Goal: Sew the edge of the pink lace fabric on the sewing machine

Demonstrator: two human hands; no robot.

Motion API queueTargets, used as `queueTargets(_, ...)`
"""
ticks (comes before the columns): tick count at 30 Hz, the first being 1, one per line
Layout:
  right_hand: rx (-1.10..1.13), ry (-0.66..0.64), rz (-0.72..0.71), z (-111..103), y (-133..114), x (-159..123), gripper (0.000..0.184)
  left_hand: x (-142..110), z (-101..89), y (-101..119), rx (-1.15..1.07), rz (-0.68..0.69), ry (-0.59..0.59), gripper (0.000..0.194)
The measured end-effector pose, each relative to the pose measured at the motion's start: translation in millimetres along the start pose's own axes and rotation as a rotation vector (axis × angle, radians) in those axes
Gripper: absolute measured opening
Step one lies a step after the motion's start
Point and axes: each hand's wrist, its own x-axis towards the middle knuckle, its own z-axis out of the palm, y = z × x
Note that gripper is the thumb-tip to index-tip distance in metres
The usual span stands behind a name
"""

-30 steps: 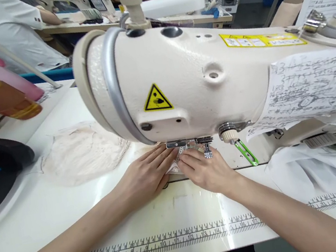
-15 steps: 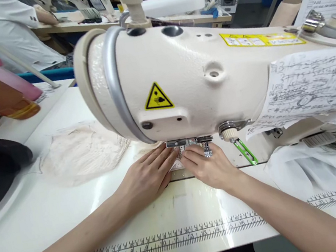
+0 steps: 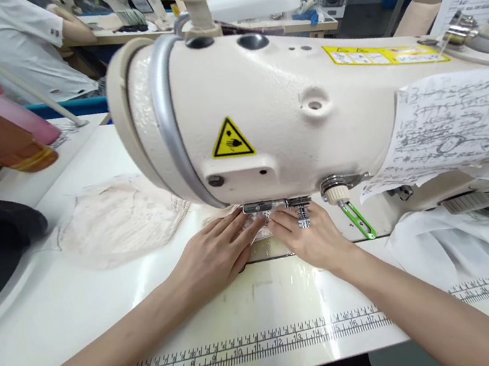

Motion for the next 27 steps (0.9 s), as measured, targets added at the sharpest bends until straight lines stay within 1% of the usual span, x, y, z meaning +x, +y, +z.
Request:
queueTargets(5, -0.022, 0.006, 0.040, 1, 0, 1, 0.027, 2, -0.3, -1, -0.008, -0.020, -0.005, 0.035)
queueTargets(8, 0.005, -0.021, 0.022, 3, 2, 1, 0.027, 2, 0.1, -1, -0.003, -0.025, 0.004, 0.034)
queueTargets(11, 0.034, -0.038, -0.006, 5, 4, 0, 0.027, 2, 0.2, -2, -0.024, 0.042, 0.027, 0.032)
queueTargets(14, 0.034, -0.046, -0.017, 6, 4, -2, 0.030, 1, -0.5, -2, -0.072, 0.104, 0.021, 0.032)
queueTargets(22, 0.045, -0.144, -0.012, 8, -3, -4, 0.030, 3, -2.8, -4, -0.125, 0.083, 0.028, 0.023)
queueTargets(27, 0.073, -0.115, -0.004, 10, -5, -2, 0.028, 5, -5.8, -7, -0.144, 0.055, -0.018, 0.022)
